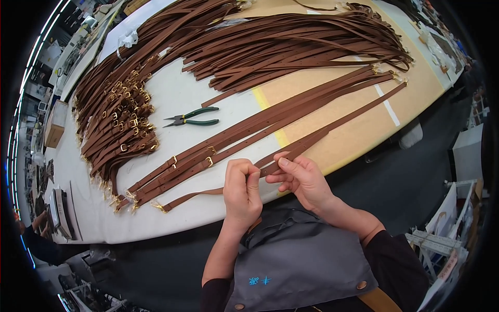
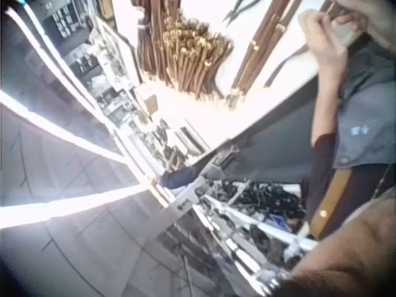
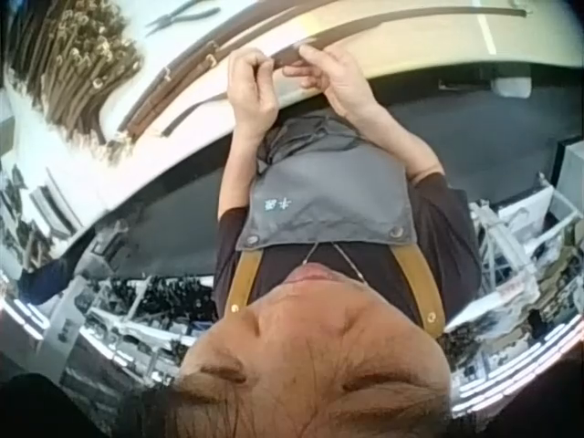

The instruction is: Inspecting and trimming leather bag straps using pliers to check and adjust buckles and length.

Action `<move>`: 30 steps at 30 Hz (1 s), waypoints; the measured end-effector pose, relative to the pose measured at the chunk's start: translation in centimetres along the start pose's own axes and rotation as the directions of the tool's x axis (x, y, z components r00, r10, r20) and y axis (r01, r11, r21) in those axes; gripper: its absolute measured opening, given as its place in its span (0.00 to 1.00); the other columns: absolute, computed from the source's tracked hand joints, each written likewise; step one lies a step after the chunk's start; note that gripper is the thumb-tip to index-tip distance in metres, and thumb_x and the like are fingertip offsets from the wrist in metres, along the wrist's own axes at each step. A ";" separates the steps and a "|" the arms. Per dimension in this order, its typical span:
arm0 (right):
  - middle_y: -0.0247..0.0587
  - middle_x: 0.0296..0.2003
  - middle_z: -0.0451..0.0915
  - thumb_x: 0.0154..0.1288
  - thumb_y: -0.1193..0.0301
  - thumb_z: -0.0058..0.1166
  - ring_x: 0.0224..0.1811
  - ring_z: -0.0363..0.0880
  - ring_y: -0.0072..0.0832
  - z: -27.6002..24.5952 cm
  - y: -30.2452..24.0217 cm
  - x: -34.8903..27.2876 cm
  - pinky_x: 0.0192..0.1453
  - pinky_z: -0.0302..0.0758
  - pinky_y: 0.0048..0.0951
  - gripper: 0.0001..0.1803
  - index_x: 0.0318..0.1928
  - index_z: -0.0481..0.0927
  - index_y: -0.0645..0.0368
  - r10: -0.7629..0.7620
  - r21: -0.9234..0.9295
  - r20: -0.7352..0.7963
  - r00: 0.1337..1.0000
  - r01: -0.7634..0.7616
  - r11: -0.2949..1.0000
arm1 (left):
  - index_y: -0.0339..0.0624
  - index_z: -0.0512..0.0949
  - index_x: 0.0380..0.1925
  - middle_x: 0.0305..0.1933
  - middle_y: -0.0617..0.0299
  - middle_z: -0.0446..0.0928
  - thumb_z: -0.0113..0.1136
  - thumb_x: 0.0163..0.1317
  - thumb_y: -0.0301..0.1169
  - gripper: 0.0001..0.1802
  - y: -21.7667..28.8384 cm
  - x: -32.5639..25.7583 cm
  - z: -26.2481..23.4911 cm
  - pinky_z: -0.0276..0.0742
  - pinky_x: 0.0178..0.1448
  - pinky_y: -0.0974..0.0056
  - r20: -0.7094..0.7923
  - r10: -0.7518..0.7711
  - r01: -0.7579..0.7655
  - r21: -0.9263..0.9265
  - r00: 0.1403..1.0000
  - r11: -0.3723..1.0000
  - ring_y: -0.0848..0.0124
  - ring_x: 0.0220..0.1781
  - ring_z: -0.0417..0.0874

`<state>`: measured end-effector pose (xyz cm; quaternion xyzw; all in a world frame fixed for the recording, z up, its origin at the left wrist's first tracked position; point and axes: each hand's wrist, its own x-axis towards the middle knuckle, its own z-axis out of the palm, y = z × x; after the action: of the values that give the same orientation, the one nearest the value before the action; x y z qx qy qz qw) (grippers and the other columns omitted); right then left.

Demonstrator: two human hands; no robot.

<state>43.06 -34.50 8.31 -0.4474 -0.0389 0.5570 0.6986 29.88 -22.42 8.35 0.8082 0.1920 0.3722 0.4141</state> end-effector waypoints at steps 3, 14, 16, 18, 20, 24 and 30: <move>0.35 0.43 0.84 0.79 0.60 0.57 0.50 0.90 0.30 0.1 -0.1 0.0 0.42 0.81 0.22 0.17 0.57 0.77 0.59 -0.006 -0.012 0.003 1.000 0.006 1.000 | 0.34 0.76 0.42 0.41 0.53 0.75 0.58 0.69 0.17 0.05 0.3 0.0 -0.4 0.76 0.43 0.63 0.012 -0.043 0.044 -0.065 0.999 0.997 0.63 0.39 0.77; 0.37 0.45 0.86 0.80 0.61 0.56 0.48 0.90 0.28 -0.3 0.1 0.0 0.42 0.83 0.21 0.16 0.58 0.76 0.59 -0.024 -0.032 0.046 0.999 0.026 0.999 | 0.34 0.80 0.45 0.37 0.57 0.76 0.62 0.64 0.17 0.10 1.4 1.8 -1.7 0.76 0.37 0.67 0.187 -0.057 0.053 0.023 0.981 0.998 0.71 0.35 0.78; 0.39 0.45 0.86 0.80 0.61 0.56 0.48 0.90 0.29 -0.4 0.2 0.1 0.42 0.83 0.22 0.17 0.57 0.76 0.60 -0.038 -0.034 0.032 0.999 0.039 0.999 | 0.34 0.80 0.44 0.36 0.58 0.76 0.63 0.64 0.17 0.09 1.1 1.9 -1.7 0.77 0.37 0.67 0.225 -0.030 0.027 0.018 0.974 0.999 0.70 0.34 0.78; 0.39 0.45 0.86 0.80 0.61 0.57 0.48 0.90 0.29 -0.5 0.1 0.2 0.42 0.83 0.22 0.17 0.57 0.76 0.60 -0.032 -0.033 0.025 0.999 0.033 0.999 | 0.34 0.79 0.39 0.36 0.56 0.77 0.65 0.62 0.17 0.07 1.2 1.8 -1.5 0.77 0.35 0.62 0.161 0.016 -0.023 0.038 0.987 0.999 0.61 0.31 0.81; 0.40 0.45 0.86 0.80 0.61 0.57 0.48 0.90 0.30 -0.3 0.0 0.3 0.42 0.83 0.22 0.17 0.56 0.76 0.61 -0.026 -0.031 0.018 1.000 0.026 0.999 | 0.34 0.78 0.39 0.36 0.55 0.76 0.65 0.62 0.17 0.07 0.6 1.7 -1.4 0.77 0.35 0.60 0.158 0.083 -0.101 0.107 0.984 0.989 0.59 0.32 0.81; 0.41 0.43 0.87 0.81 0.62 0.55 0.46 0.90 0.27 0.0 -0.4 0.3 0.39 0.82 0.20 0.16 0.57 0.78 0.61 0.023 -0.010 0.000 1.000 -0.023 1.000 | 0.35 0.76 0.37 0.37 0.51 0.75 0.64 0.63 0.17 0.07 0.1 1.3 -0.8 0.77 0.36 0.56 0.106 0.150 -0.167 0.176 0.983 0.970 0.53 0.34 0.80; 0.41 0.44 0.86 0.79 0.61 0.57 0.49 0.90 0.27 -0.1 -0.8 0.0 0.42 0.82 0.21 0.18 0.57 0.77 0.61 0.041 0.059 0.016 0.999 -0.042 0.997 | 0.36 0.73 0.37 0.39 0.49 0.74 0.59 0.63 0.15 0.07 0.0 1.5 -0.2 0.75 0.44 0.51 0.157 0.159 -0.192 0.226 0.975 0.955 0.49 0.40 0.78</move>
<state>43.73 -34.51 8.79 -0.4233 -0.0181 0.5755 0.6995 30.68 -21.40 9.09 0.8898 0.1341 0.3255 0.2906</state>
